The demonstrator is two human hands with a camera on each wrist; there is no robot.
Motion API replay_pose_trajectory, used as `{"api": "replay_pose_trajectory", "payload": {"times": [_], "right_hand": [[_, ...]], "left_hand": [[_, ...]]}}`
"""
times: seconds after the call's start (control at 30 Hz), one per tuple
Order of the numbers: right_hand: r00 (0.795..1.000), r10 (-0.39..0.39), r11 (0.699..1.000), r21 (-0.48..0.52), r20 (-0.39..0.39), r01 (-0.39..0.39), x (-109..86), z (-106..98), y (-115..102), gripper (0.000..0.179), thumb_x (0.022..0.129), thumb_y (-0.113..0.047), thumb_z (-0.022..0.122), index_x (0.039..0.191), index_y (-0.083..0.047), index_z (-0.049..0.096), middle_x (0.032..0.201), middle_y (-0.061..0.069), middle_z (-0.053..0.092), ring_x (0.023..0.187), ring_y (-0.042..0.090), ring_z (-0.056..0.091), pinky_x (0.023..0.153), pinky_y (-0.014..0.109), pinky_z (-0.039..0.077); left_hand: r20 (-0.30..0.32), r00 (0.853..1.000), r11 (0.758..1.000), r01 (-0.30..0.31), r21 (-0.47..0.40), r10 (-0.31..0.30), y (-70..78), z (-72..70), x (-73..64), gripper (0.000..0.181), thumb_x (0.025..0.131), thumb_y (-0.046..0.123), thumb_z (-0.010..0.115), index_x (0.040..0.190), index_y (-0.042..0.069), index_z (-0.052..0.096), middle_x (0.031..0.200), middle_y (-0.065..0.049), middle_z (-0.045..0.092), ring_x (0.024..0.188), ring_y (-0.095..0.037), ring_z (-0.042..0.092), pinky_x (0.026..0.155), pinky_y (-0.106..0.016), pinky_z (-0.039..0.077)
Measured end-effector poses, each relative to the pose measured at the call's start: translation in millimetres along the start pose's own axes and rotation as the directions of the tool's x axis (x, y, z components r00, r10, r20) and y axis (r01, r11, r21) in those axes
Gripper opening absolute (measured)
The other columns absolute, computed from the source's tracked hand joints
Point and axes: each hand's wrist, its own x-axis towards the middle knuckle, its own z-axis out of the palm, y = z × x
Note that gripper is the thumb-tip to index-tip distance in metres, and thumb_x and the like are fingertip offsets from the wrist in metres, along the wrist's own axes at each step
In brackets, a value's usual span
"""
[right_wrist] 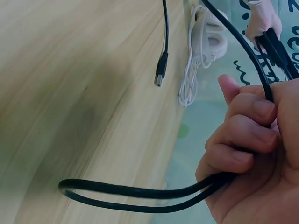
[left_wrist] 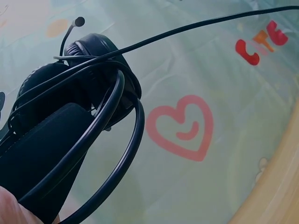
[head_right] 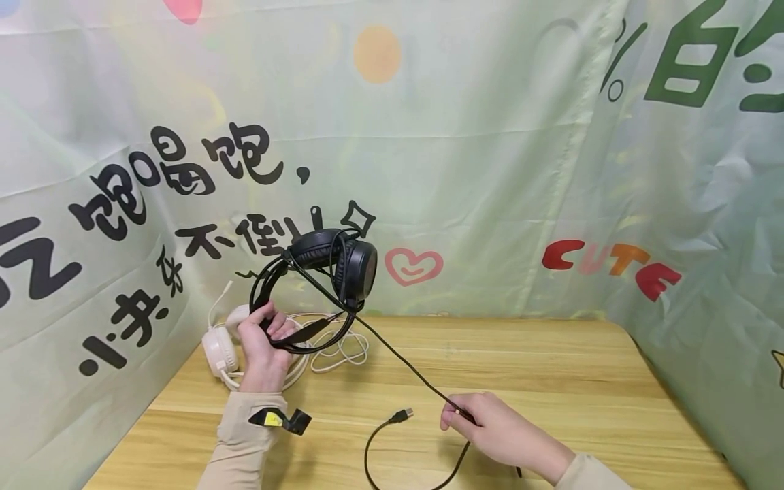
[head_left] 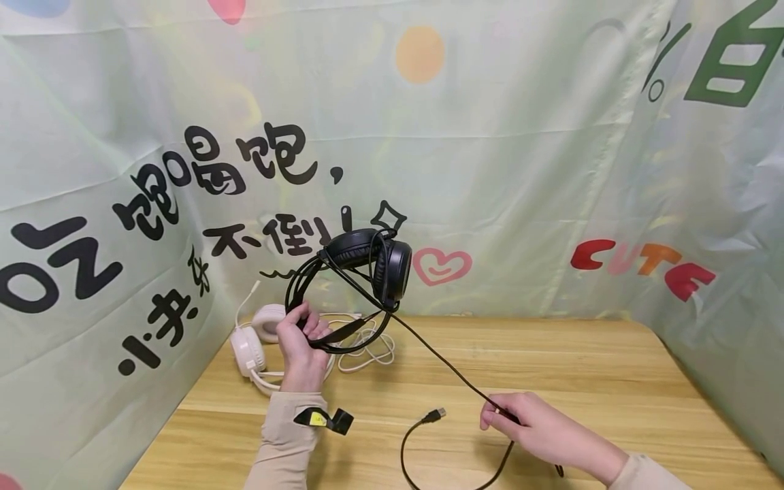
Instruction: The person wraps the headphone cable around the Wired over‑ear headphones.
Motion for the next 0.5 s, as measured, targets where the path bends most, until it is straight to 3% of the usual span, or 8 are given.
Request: {"api": "replay_pose_trajectory", "payload": {"times": [0.23, 0.5], "right_hand": [[0.999, 0.033, 0.999, -0.012, 0.008, -0.033, -2.6, -4.6, 8.1, 0.023, 0.114, -0.026, 0.053, 0.103, -0.015, 0.072, 0.07, -0.017, 0.041, 0.059, -0.004, 0.034, 0.053, 0.019, 0.034], [1.0, -0.008, 1.0, -0.019, -0.002, 0.008, -8.0, -7.7, 21.8, 0.014, 0.109, -0.021, 0.063, 0.099, -0.014, 0.071, 0.069, -0.02, 0.042, 0.059, -0.008, 0.037, 0.053, 0.018, 0.038]], "left_hand": [[0.006, 1.0, 1.0, 0.008, 0.001, -0.008, 0.4, -0.8, 0.4, 0.04, 0.109, 0.013, 0.046, 0.069, 0.017, 0.041, 0.051, 0.006, 0.029, 0.048, -0.008, 0.019, 0.047, -0.02, 0.021], [0.015, 1.0, 0.999, 0.021, -0.031, -0.02, 0.9, 0.0, -0.2, 0.039, 0.108, 0.013, 0.045, 0.07, 0.016, 0.042, 0.051, 0.006, 0.03, 0.048, -0.008, 0.018, 0.045, -0.019, 0.02]]}}
